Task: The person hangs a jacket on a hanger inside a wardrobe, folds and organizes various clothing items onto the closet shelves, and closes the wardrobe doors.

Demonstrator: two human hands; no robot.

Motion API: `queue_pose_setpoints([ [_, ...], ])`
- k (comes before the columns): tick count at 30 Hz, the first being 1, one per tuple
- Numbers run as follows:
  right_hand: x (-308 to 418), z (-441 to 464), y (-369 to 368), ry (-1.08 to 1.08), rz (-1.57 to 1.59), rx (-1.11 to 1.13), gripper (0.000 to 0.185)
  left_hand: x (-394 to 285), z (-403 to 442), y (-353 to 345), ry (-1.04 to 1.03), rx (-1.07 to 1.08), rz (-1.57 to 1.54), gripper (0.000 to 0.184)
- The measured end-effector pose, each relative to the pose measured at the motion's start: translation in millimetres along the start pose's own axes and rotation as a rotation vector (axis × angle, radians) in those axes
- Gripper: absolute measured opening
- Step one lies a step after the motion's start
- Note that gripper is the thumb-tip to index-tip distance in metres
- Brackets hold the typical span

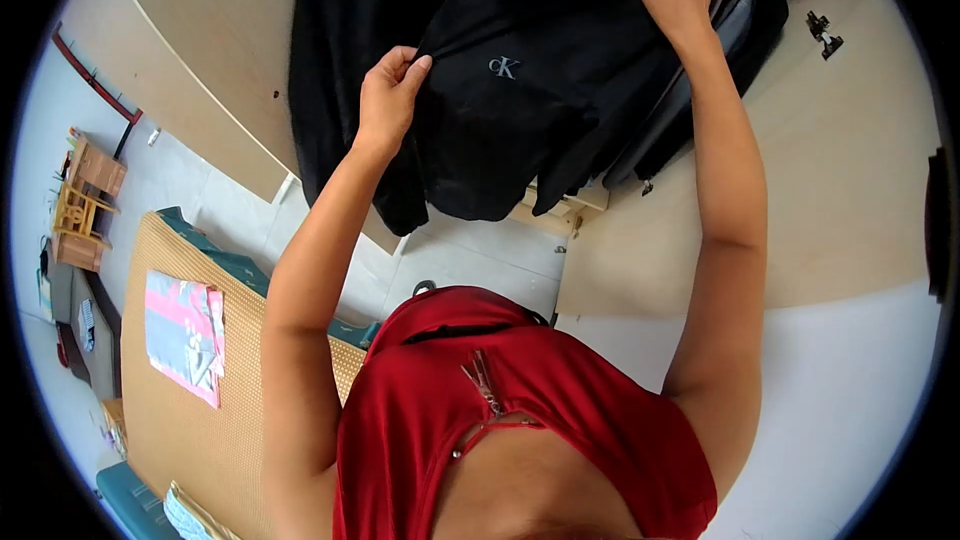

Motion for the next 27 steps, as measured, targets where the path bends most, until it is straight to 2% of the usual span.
queue_pose_setpoints([
  [4,0.3,-8.8,-3.7,-0.018,-0.065,-0.011,0.028,5.8,-10.3,8.5,-0.138,-0.056,0.336,0.019],
  [5,1.5,-10.7,-2.6,-0.037,-0.057,0.023,0.024,10.2,-12.2,11.3,-0.081,-0.024,0.373,0.016],
  [7,1.8,-15.9,2.3,-0.075,-0.040,0.093,0.015,17.0,-14.4,17.6,-0.157,-0.097,0.286,0.015],
  [10,-11.8,-33.9,0.7,0.000,-0.018,0.041,0.025,20.2,-13.0,43.6,-0.201,-0.244,0.278,0.023],
  [11,-20.2,-38.3,-2.9,0.105,-0.034,-0.041,0.024,13.0,-11.8,55.2,-0.368,-0.393,0.417,0.030],
  [12,-22.1,-38.8,-2.0,0.117,-0.032,-0.038,0.024,4.8,-10.0,63.7,-0.537,-0.542,0.558,0.036],
  [15,-20.7,-40.5,3.3,0.168,-0.052,-0.025,0.022,-25.0,-7.3,79.9,-0.694,-0.718,0.628,0.048],
  [20,8.8,-45.1,6.5,0.280,0.032,-0.038,0.021,-43.7,6.4,84.7,-0.824,-0.549,0.787,0.050],
  [22,27.2,-56.5,6.0,0.314,0.055,-0.035,0.021,-34.4,9.7,82.9,-0.828,-0.356,0.743,0.038],
  [24,37.6,-57.5,6.9,0.269,0.095,-0.007,0.021,-26.1,13.2,81.9,-0.689,-0.195,0.679,0.026],
  [27,38.4,-60.1,0.3,0.200,0.142,0.024,0.020,-26.4,14.5,85.7,-0.607,-0.163,0.615,0.020],
])
Point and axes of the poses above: each hand's wrist, its own z-axis towards the middle knuckle, its own y-axis out of the back of the hand, x = y × z, the point moved 1 cm from there along z, towards the middle knuckle, and after that the axes turned 11 degrees about y, right-handed, at the moved point
